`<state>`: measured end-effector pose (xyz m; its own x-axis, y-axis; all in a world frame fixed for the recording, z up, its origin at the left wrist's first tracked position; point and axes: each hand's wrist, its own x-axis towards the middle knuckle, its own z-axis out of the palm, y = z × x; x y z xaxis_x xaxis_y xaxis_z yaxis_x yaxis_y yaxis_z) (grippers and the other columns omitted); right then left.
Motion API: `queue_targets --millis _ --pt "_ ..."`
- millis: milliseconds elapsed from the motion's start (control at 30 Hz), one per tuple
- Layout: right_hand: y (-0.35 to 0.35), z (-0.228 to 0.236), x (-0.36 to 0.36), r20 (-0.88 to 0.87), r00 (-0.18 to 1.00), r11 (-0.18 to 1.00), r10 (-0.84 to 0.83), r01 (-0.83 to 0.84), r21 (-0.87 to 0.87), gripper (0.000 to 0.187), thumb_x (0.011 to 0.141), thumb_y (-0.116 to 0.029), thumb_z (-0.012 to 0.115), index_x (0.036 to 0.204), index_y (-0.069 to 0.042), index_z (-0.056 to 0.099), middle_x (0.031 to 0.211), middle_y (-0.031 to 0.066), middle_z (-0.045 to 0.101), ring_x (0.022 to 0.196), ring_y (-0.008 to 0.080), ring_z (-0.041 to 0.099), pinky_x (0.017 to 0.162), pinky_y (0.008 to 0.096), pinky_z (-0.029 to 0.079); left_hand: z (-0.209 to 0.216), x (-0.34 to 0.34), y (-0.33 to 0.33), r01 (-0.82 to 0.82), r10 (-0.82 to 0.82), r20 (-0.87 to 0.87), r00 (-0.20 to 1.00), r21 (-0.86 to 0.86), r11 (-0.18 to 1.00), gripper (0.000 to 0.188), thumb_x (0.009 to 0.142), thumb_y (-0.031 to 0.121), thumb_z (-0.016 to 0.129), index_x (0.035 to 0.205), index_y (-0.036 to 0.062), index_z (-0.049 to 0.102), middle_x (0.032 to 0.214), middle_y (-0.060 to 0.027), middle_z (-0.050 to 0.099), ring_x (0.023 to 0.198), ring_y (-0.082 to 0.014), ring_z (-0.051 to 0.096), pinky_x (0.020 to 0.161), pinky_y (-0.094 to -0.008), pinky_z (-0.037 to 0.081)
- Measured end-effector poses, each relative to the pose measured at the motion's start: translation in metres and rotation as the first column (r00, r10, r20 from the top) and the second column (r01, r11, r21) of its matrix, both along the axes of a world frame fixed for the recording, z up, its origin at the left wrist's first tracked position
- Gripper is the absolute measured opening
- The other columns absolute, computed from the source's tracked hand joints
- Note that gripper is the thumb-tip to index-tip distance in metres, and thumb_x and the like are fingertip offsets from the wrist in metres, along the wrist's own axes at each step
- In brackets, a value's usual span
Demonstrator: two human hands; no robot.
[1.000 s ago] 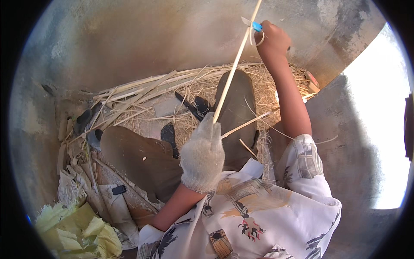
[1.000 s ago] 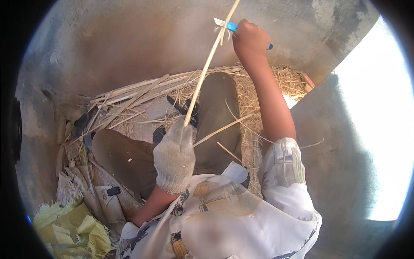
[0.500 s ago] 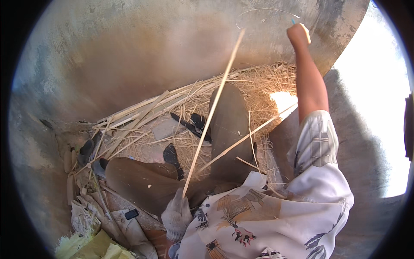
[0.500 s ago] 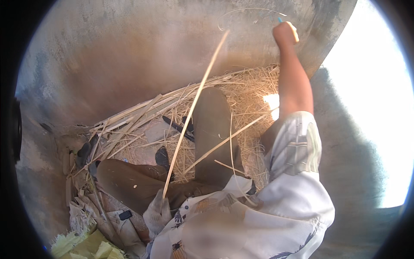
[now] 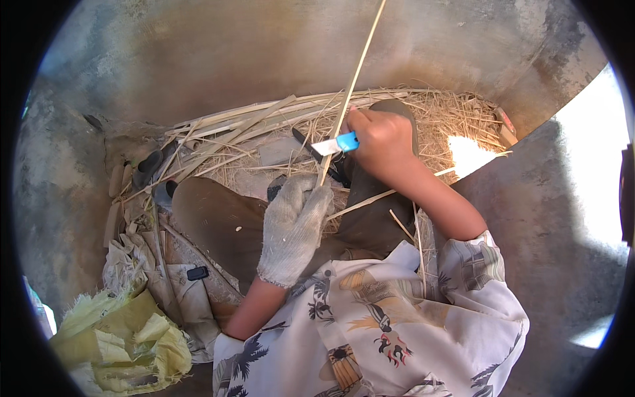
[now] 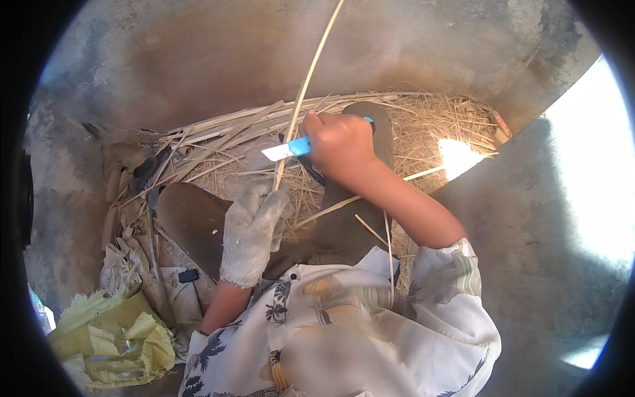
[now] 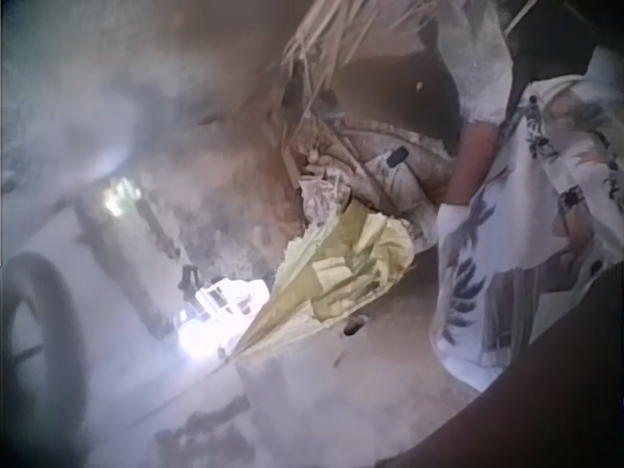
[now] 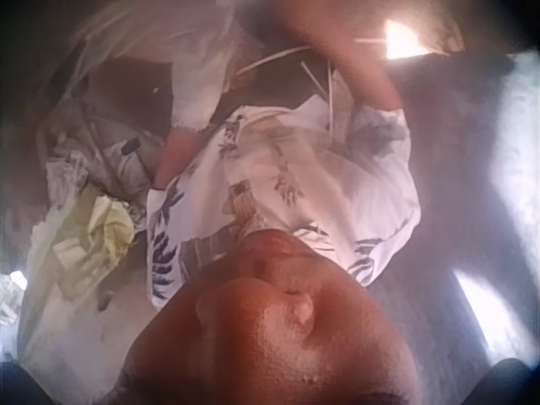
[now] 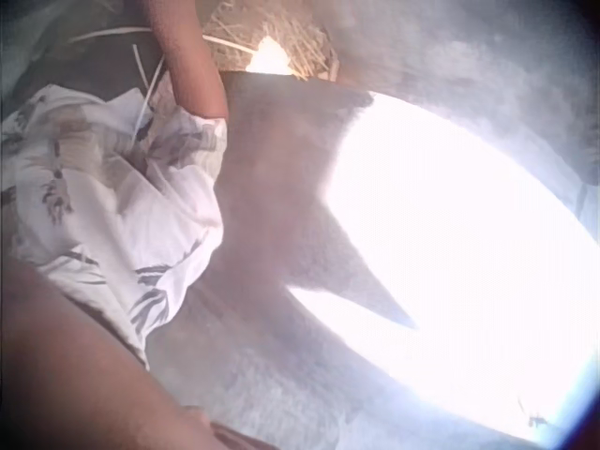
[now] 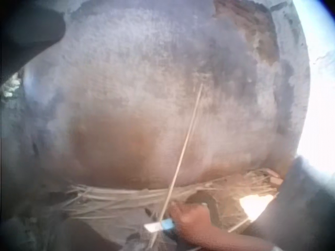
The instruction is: The person sits on the ground and uses a utility knife to strip the outer layers from a long bamboo stick. They then use a machete to split the stick into thinner strips, repeating the process of stripping and splitting.
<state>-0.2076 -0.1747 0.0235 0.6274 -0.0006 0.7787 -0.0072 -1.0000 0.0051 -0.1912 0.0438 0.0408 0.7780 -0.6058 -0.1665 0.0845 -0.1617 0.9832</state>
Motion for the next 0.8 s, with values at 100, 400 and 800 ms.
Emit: queue_targets --millis 100,400,800 --pt "0.021 -0.008 -0.004 0.019 0.998 0.998 0.054 -0.053 -0.045 0.019 0.085 -0.011 0.065 0.067 -0.011 0.06 0.055 0.0048 0.057 0.046 0.0218 0.06 0.042 0.0349 0.046 -0.011 -0.004 -0.008 -0.068 0.077 0.217 0.973 -0.046 0.997 0.02 0.097 0.018 0.063 0.108 0.0012 0.061 0.077 -0.0026 0.058 0.068 -0.0106 0.051 0.063 -0.0282 0.044" --pt "-0.05 0.054 0.026 0.048 0.723 0.686 -0.689 0.63 0.365 0.022 0.088 -0.022 0.064 0.076 -0.004 0.07 0.067 0.0149 0.067 0.061 0.0346 0.067 0.056 0.0456 0.051 -0.025 -0.04 -0.012 -0.124 0.095 0.607 0.789 0.006 0.992 0.013 0.098 0.015 0.06 0.107 0.0058 0.058 0.083 -0.0192 0.066 0.07 -0.04 0.066 0.064 -0.0446 0.051" --pt "-0.087 0.003 -0.015 0.037 0.884 0.857 -0.467 0.442 0.263 0.011 0.082 -0.017 0.069 0.077 -0.007 0.068 0.068 0.0115 0.067 0.064 0.0325 0.067 0.056 0.0433 0.052 -0.046 -0.032 0.013 -0.002 -0.093 0.537 0.838 0.173 0.985 0.013 0.096 0.012 0.059 0.107 0.0055 0.06 0.09 -0.0197 0.068 0.076 -0.041 0.068 0.065 -0.0469 0.052"
